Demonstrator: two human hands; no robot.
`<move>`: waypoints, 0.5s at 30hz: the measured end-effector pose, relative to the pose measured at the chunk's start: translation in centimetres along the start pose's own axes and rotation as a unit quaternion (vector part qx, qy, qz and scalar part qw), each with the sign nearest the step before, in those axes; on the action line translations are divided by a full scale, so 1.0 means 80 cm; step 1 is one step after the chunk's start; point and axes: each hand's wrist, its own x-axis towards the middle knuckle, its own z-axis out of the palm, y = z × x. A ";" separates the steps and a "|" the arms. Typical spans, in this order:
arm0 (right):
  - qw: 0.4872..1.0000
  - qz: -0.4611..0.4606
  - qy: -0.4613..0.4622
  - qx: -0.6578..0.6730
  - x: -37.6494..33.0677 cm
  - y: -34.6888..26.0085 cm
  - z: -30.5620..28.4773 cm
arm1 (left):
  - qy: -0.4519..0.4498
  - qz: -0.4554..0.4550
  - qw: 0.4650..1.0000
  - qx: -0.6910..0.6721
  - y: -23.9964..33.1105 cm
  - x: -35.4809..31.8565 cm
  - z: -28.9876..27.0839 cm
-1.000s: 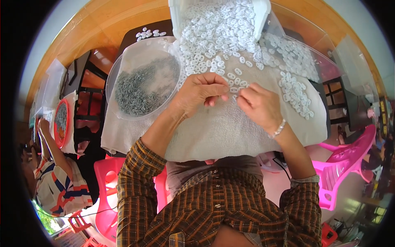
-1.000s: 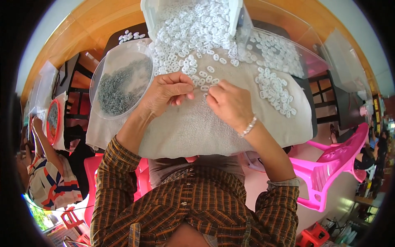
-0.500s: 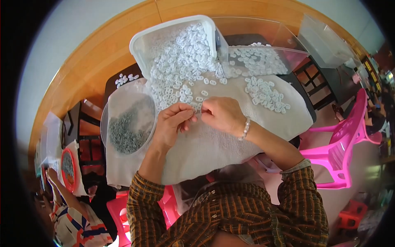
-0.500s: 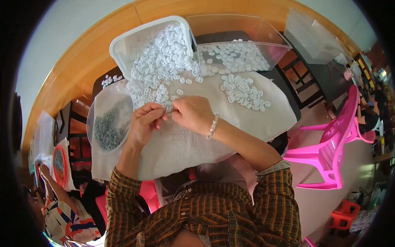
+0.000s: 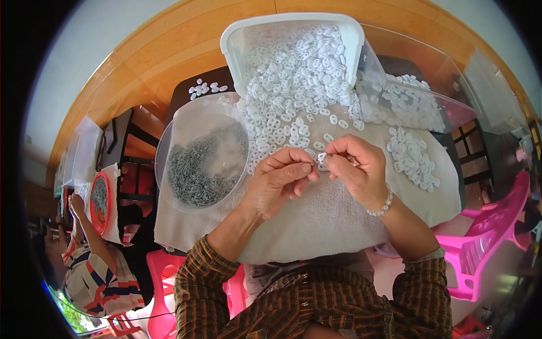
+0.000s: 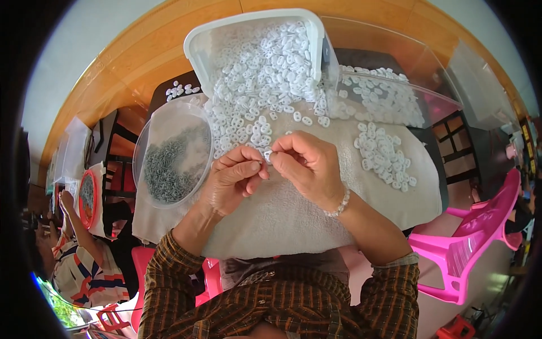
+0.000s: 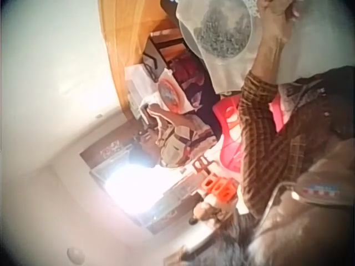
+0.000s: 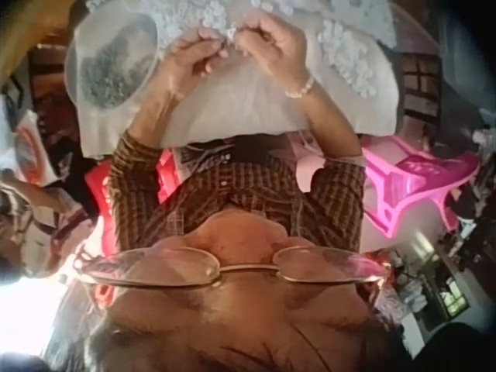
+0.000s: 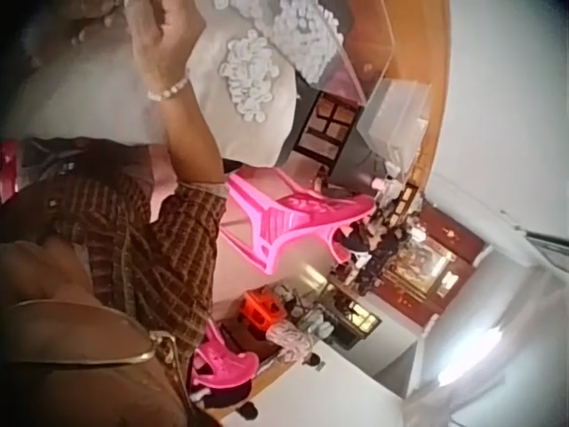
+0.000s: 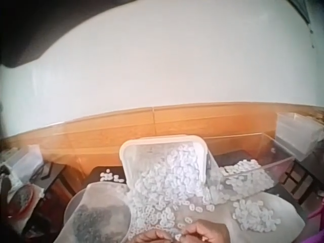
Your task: Assembling small white plastic components by inserting small metal parts into them.
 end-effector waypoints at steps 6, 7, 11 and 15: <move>0.985 -0.112 -0.017 -0.131 0.000 -0.008 0.002 | -0.007 -0.003 1.000 -0.012 0.001 -0.002 0.002; 0.982 -0.124 -0.009 -0.140 -0.001 -0.008 0.002 | -0.008 0.001 1.000 -0.010 0.000 -0.002 0.002; 0.974 -0.152 -0.002 -0.166 -0.001 -0.008 -0.001 | -0.012 0.000 1.000 -0.014 0.001 -0.003 0.004; 0.974 -0.151 0.000 -0.167 -0.002 -0.008 -0.002 | -0.007 0.006 1.000 -0.011 -0.002 -0.003 0.005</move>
